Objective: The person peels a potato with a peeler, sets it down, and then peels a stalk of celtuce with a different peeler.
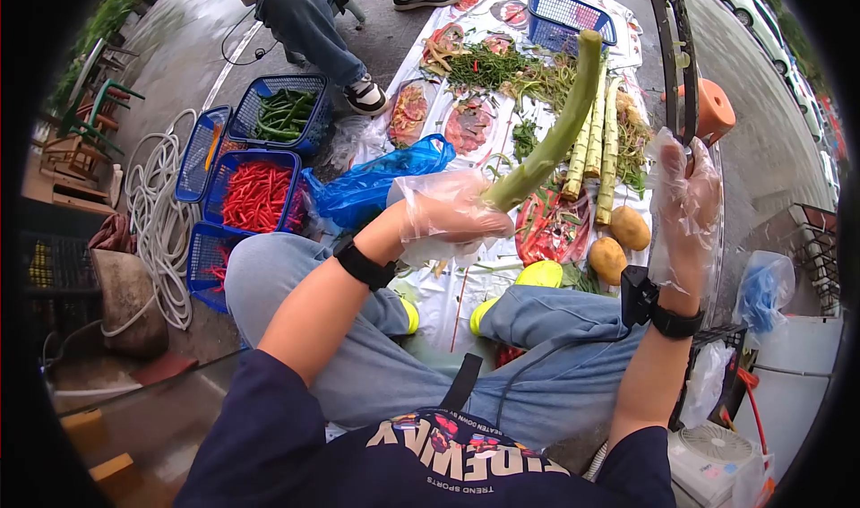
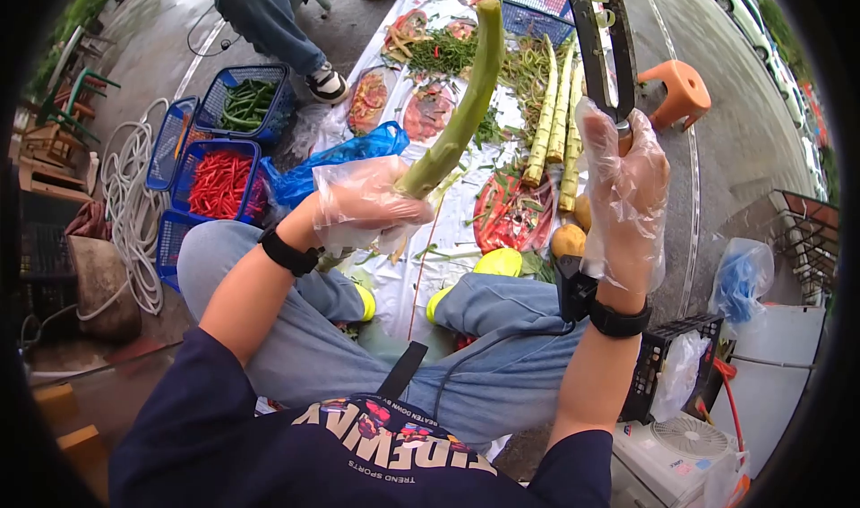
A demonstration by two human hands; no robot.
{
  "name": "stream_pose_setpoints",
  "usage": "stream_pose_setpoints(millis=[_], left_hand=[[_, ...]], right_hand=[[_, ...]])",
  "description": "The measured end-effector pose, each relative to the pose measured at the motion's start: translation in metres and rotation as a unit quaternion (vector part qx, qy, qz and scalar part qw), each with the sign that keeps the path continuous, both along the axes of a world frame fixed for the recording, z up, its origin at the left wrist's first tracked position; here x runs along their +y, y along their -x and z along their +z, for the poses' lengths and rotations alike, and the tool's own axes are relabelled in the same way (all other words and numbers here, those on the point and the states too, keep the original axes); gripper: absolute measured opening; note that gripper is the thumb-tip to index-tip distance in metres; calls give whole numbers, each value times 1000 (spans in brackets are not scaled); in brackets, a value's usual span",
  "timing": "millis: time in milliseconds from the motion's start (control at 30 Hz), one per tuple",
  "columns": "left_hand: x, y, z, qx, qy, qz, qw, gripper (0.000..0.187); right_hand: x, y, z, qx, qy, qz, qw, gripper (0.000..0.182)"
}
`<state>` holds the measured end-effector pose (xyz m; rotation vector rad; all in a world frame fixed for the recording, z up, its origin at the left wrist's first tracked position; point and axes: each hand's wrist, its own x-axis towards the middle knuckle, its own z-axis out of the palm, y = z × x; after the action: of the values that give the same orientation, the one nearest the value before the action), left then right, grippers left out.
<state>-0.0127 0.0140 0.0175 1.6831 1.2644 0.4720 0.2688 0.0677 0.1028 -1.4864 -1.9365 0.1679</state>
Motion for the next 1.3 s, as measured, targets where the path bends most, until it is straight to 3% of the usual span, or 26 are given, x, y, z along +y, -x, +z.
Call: stream_pose_setpoints(millis=[67, 133, 200, 233, 333, 400, 533, 667, 733, 1000, 1067, 1100, 1133, 1200, 1300], left_hand=[[-10, 2, 7, -188, 187, -51, 963, 26], [-14, 5, 8, -187, 182, -50, 964, 25], [-13, 5, 7, -302, 230, -83, 921, 25], [-14, 4, 4, -305, 246, -57, 918, 24], [-14, 1, 6, -333, 269, -48, 902, 22], [-12, 2, 4, -333, 280, -57, 899, 22], [-13, 0, 5, -278, 289, -71, 914, 22], [-15, -1, 9, -306, 317, -85, 894, 24], [-18, -2, 10, -285, 298, -84, 907, 24], [-16, -4, -2, -254, 255, -149, 921, 30], [-16, -5, -3, -254, 245, -150, 924, 30], [-16, -6, -3, -254, 236, -151, 926, 30], [-17, -6, -2, -254, 236, -151, 926, 30], [-18, -6, -1, -335, 290, -111, 890, 27], [-19, -9, -6, -274, 277, -90, 917, 28]], right_hand=[[0, 4, -1, 43, 48, -32, 997, 77], [2, 3, -4, 73, 34, -8, 997, 71], [-3, 6, 0, 116, 53, 25, 991, 71], [-8, 9, 4, 151, 77, 52, 984, 71], [-20, 12, 20, 64, 41, 57, 995, 63], [-19, 15, 13, 134, -15, 92, 986, 56], [-16, 6, 12, -61, -19, 105, 992, 62], [-17, 6, 10, -205, -142, 75, 965, 66], [-18, 5, 17, -192, -70, 77, 976, 67], [-17, -8, 30, -213, 3, 9, 977, 68], [-15, -6, 37, -199, 72, -69, 975, 69], [-8, -15, 23, -122, 4, -35, 992, 67], [-5, -21, 19, -122, 4, -35, 992, 67], [0, -25, 18, -46, 30, -65, 996, 73], [-4, -20, 24, -24, 82, -73, 994, 74]])
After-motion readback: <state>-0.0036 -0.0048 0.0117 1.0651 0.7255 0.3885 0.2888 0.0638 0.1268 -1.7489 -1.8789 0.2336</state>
